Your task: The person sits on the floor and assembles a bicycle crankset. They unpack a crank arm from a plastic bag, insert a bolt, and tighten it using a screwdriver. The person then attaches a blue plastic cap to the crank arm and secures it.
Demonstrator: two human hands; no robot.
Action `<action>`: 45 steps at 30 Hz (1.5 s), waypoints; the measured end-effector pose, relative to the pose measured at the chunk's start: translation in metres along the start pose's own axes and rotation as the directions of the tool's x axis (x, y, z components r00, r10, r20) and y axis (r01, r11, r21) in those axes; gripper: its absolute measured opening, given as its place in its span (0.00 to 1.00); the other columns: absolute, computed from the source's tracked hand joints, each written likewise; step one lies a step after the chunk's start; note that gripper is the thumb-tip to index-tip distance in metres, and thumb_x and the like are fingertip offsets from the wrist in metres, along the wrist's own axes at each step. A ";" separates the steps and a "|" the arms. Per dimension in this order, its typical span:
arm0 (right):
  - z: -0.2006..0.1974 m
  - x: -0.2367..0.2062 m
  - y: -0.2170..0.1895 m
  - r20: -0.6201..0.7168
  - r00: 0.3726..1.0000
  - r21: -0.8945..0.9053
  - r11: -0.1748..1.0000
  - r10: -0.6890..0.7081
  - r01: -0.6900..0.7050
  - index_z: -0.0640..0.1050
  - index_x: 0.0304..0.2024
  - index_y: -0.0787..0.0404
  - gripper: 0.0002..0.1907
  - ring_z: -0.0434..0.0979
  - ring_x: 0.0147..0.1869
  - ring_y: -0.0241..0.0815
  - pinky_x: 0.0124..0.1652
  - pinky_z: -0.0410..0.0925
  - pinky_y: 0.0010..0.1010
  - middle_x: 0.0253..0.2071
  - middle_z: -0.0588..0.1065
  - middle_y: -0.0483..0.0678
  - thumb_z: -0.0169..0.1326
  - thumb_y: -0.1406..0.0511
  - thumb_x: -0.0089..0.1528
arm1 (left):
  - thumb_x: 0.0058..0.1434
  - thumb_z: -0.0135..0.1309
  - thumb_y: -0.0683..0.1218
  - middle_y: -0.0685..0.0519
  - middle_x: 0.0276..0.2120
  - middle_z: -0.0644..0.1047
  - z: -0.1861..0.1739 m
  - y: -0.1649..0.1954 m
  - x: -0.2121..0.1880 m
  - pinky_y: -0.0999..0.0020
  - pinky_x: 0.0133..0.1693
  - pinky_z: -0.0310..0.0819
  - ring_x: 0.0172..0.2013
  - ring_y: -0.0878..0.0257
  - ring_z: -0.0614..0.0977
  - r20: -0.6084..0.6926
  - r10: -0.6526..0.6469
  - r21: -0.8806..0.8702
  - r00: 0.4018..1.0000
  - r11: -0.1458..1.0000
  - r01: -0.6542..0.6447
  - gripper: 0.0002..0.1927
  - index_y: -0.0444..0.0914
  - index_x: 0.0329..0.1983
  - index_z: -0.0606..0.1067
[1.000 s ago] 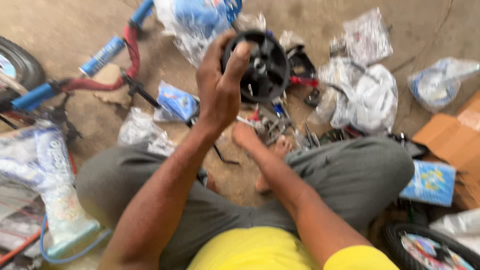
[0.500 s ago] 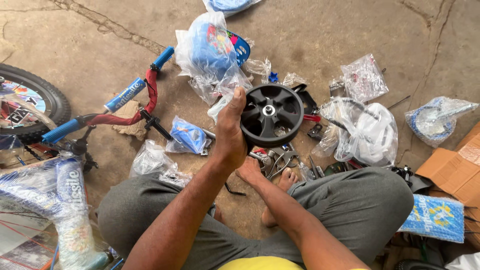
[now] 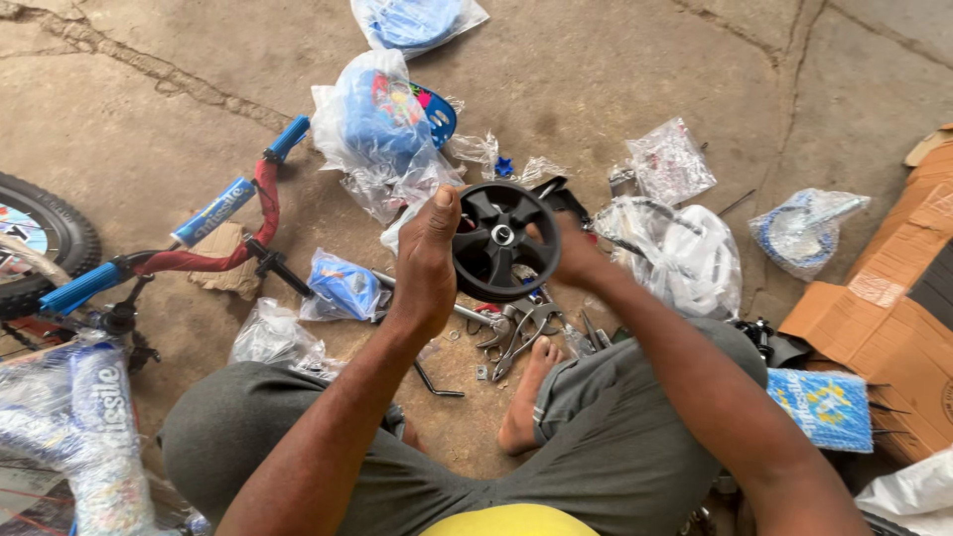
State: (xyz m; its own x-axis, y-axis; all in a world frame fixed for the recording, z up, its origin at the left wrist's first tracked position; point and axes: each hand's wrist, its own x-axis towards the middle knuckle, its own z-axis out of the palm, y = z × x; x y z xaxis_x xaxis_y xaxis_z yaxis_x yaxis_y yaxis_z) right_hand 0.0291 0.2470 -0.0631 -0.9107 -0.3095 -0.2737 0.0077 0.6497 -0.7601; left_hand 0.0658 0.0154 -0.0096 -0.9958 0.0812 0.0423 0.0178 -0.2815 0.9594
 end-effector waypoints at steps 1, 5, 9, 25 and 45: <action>-0.016 -0.009 -0.004 -0.080 0.997 -0.005 1.000 0.005 -0.005 0.82 0.48 0.62 0.13 0.82 0.50 0.43 0.49 0.75 0.34 0.46 0.81 0.51 0.57 0.68 0.61 | 0.77 0.36 0.66 0.56 0.31 0.68 0.000 -0.003 -0.001 0.68 0.42 0.65 0.36 0.67 0.67 0.011 -0.004 0.030 1.000 1.000 0.004 0.33 0.33 0.40 0.75; -0.046 -0.045 -0.025 -0.378 0.925 0.209 0.970 -0.037 0.124 0.82 0.47 0.64 0.11 0.83 0.49 0.40 0.48 0.79 0.29 0.45 0.81 0.52 0.59 0.71 0.61 | 0.79 0.35 0.66 0.55 0.31 0.66 0.003 -0.014 -0.001 0.65 0.40 0.63 0.35 0.64 0.65 0.008 -0.041 0.169 0.999 0.985 0.040 0.34 0.32 0.35 0.69; -0.051 -0.072 -0.048 -0.489 0.864 0.347 0.881 -0.122 0.321 0.81 0.47 0.65 0.08 0.85 0.46 0.38 0.48 0.81 0.25 0.43 0.81 0.53 0.59 0.75 0.65 | 0.70 0.40 0.67 0.53 0.34 0.76 0.013 -0.013 -0.003 0.65 0.41 0.72 0.38 0.64 0.76 -0.015 -0.164 0.232 0.986 0.959 0.163 0.32 0.35 0.44 0.77; -0.029 -0.060 -0.068 -0.174 0.834 -0.056 0.850 -0.524 0.523 0.80 0.44 0.63 0.07 0.82 0.42 0.36 0.39 0.76 0.25 0.41 0.80 0.47 0.62 0.73 0.63 | 0.67 0.38 0.69 0.48 0.30 0.81 0.020 0.004 0.007 0.58 0.34 0.75 0.32 0.58 0.84 -0.001 -0.301 0.603 0.954 0.761 0.241 0.34 0.38 0.51 0.78; -0.018 -0.047 -0.073 -0.113 0.794 -0.194 0.797 -0.597 0.572 0.80 0.44 0.62 0.07 0.83 0.46 0.39 0.41 0.77 0.27 0.43 0.78 0.49 0.59 0.74 0.65 | 0.66 0.35 0.71 0.45 0.30 0.82 0.006 -0.004 0.023 0.53 0.37 0.75 0.34 0.54 0.84 -0.018 -0.428 0.579 0.904 0.733 0.358 0.37 0.36 0.43 0.80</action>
State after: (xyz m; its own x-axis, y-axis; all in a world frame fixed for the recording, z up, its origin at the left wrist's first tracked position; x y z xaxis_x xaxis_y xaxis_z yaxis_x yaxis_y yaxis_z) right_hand 0.0640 0.2268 0.0157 -0.7743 -0.5554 0.3033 -0.5949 0.4756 -0.6480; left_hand 0.0438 0.0242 -0.0105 -0.9092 0.1766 -0.3770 -0.2916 0.3763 0.8794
